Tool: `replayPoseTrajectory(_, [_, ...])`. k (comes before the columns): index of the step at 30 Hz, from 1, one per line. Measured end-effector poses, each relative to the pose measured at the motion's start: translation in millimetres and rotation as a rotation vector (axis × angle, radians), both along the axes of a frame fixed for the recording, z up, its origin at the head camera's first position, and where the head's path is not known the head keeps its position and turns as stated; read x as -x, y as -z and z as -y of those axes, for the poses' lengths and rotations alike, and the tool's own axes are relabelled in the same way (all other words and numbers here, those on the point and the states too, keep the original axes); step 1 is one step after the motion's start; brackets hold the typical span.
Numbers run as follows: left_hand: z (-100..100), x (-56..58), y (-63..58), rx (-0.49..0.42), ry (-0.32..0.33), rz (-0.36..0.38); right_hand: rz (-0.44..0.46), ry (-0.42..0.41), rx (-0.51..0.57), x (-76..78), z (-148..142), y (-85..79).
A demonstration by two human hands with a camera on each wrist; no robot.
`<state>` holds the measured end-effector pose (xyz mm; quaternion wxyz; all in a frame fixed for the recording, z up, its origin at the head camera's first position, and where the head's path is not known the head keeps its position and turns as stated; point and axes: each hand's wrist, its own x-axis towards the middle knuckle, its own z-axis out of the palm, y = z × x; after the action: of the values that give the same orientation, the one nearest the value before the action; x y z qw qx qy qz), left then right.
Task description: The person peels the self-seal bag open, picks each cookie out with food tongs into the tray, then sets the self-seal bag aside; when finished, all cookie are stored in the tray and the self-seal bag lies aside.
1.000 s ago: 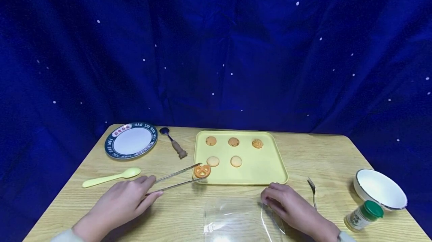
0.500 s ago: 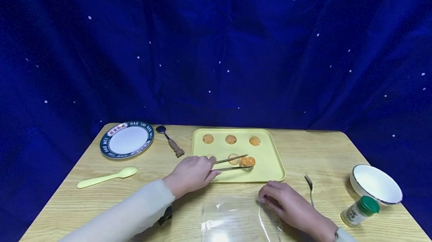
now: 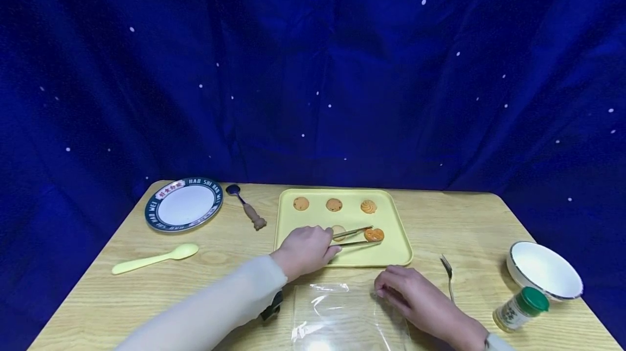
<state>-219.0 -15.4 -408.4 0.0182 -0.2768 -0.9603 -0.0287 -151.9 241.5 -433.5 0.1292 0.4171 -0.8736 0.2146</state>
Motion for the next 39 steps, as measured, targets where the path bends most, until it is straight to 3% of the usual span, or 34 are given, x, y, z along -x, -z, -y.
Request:
replayPoseTrajectory(8, [-1.1,-1.4,1.8,-0.031,-0.036,0.034,0.004,-0.004,0.000,0.4,1.6,1.1])
replayPoseTrajectory(13, [5.1,-4.4,0.1,-0.096,-0.064,0.064,-0.003,-0.026,0.010,0.3,3.0,2.3])
replayPoseTrajectory(16, [15.4,-10.0,-5.9,-0.136,-0.081,0.036,-0.027,-0.038,0.015,1.1,4.1,1.7])
replayPoseTrajectory(22, [57.6,-35.8,-17.8,-0.247,-0.130,-0.099,-0.043,-0.037,0.010,2.0,5.0,-0.6])
replayPoseTrajectory(27, [105.0,-65.3,-18.1,-0.343,-0.225,-0.080,-0.011,-0.033,0.005,1.2,5.2,-0.7])
replayPoseTrajectory(30, [132.1,-79.8,-17.0,-0.380,-0.297,-0.028,-0.002,-0.038,0.012,0.9,5.6,0.0])
replayPoseTrajectory(34, [159.5,-97.4,-15.6,-0.354,-0.367,-0.022,-0.019,-0.038,0.012,1.4,7.3,-1.3])
replayPoseTrajectory(39, [177.4,-114.0,-11.1,-0.227,-0.430,-0.097,-0.018,-0.040,0.012,2.0,9.4,-2.5])
